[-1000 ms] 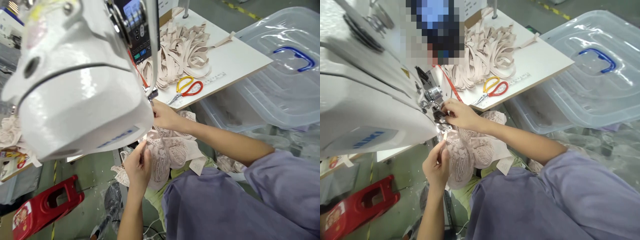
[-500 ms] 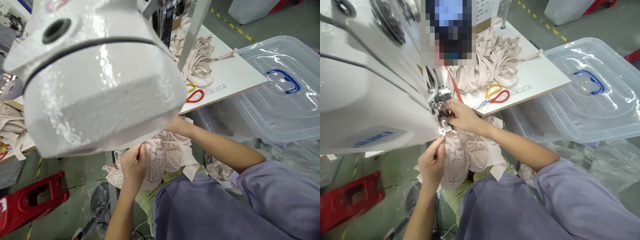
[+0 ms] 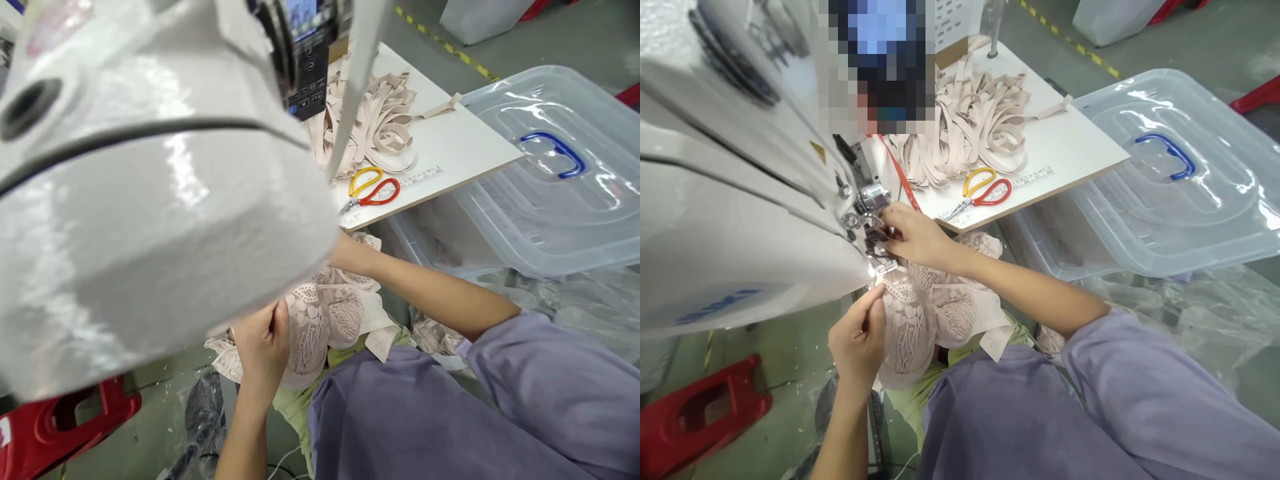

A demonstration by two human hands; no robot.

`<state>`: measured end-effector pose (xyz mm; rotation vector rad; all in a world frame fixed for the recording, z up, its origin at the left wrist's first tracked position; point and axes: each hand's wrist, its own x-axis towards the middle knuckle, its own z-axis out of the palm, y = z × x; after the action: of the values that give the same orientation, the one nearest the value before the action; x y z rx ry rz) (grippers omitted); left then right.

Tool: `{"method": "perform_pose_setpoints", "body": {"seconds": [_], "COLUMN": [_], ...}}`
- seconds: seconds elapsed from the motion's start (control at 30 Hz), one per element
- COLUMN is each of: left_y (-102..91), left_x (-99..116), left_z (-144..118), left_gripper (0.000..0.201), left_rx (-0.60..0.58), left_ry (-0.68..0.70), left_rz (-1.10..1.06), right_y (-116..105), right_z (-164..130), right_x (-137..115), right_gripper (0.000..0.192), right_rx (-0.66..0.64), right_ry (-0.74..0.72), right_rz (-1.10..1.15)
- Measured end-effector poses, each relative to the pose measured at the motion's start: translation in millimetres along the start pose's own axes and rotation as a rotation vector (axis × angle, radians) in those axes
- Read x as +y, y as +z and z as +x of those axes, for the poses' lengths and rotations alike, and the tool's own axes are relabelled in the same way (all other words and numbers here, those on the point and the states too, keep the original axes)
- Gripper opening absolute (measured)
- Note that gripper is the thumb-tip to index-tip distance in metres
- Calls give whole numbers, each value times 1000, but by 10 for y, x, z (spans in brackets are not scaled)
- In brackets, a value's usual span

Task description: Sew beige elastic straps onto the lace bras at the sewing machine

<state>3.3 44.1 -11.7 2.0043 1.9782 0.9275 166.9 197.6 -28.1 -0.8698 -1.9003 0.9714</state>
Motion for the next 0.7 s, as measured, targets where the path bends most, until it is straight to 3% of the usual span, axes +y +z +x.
{"method": "perform_pose_setpoints", "body": {"seconds": [0.27, 0.7], "left_y": [-15, 50], "left_x": [-4, 49], "left_z": [19, 44], "left_gripper": [23, 22], "left_rx": [42, 91], "left_ry": [32, 55], "left_rz": [2, 13], "right_y": [25, -43], "right_z": [-6, -14], "right_x": [42, 45], "right_gripper": [13, 9], "right_rx": [70, 54], "right_ry": [-54, -44], "right_rz": [0, -27]}}
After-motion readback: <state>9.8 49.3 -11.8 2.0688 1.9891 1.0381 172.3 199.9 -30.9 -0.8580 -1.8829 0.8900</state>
